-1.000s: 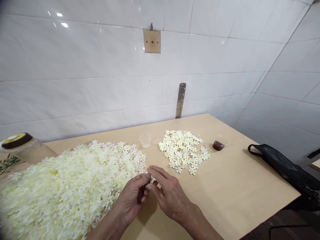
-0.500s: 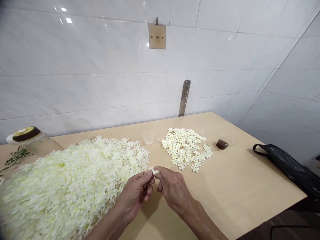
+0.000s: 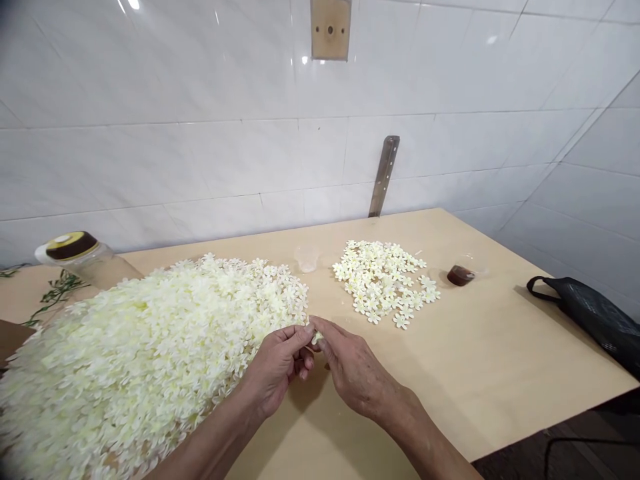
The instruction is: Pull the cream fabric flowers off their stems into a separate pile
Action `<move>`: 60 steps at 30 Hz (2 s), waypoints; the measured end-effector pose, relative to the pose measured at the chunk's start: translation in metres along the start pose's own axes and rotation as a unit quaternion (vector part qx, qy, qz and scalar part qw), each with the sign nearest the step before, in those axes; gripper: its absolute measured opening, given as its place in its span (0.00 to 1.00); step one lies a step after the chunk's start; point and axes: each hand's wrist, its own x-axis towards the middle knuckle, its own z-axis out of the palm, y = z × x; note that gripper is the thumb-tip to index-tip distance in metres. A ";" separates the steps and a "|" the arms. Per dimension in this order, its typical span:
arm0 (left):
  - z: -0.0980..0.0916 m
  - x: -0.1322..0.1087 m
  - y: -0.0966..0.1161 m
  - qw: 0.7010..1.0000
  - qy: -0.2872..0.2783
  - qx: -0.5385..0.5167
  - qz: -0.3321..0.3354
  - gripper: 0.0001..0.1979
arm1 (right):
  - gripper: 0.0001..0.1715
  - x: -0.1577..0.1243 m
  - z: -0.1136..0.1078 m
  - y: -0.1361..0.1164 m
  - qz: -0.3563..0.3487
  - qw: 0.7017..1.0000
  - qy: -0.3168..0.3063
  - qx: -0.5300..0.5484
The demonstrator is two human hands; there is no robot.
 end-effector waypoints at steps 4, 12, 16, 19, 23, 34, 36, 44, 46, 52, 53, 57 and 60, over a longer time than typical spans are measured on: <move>0.004 0.002 -0.007 0.999 0.024 -0.035 0.005 0.19 | 0.25 -0.001 0.006 -0.005 0.037 0.999 0.001 0.037; 0.012 -0.005 -0.004 0.998 0.027 -0.062 0.001 0.15 | 0.19 0.008 0.005 -0.006 0.043 0.997 0.052 -0.021; 0.002 -0.012 -0.008 0.999 0.030 -0.012 -0.015 0.13 | 0.24 0.008 -0.003 0.006 0.063 0.989 0.090 -0.098; -0.001 -0.016 -0.020 0.998 0.002 0.064 -0.011 0.13 | 0.26 0.010 -0.014 0.020 0.062 0.973 0.153 -0.164; 0.002 -0.019 -0.033 0.980 -0.048 0.194 0.014 0.10 | 0.25 0.019 -0.042 0.038 0.115 0.963 0.242 -0.003; 0.018 -0.016 -0.035 0.937 -0.128 0.301 0.120 0.08 | 0.24 0.040 -0.086 0.042 0.130 0.914 0.238 0.302; 0.021 -0.016 -0.039 0.937 -0.128 0.301 0.123 0.08 | 0.24 0.045 -0.081 0.044 0.139 0.909 0.229 0.321; 0.019 -0.014 -0.038 0.927 -0.125 0.329 0.125 0.08 | 0.27 0.062 -0.073 0.055 0.204 0.854 0.230 0.419; 0.016 -0.013 -0.036 0.928 -0.128 0.326 0.130 0.08 | 0.28 0.062 -0.073 0.057 0.218 0.843 0.224 0.437; 0.013 -0.009 -0.029 0.933 -0.127 0.309 0.136 0.08 | 0.23 0.058 -0.070 0.056 0.154 0.868 0.169 0.442; 0.013 -0.008 -0.027 0.935 -0.124 0.303 0.135 0.08 | 0.22 0.057 -0.070 0.056 0.151 0.870 0.173 0.437; 0.009 -0.003 -0.012 0.945 -0.098 0.281 0.134 0.08 | 0.18 0.055 -0.071 0.054 0.146 0.866 0.209 0.430; 0.006 0.003 0.002 0.949 -0.074 0.273 0.141 0.08 | 0.19 0.051 -0.069 0.055 0.137 0.867 0.199 0.435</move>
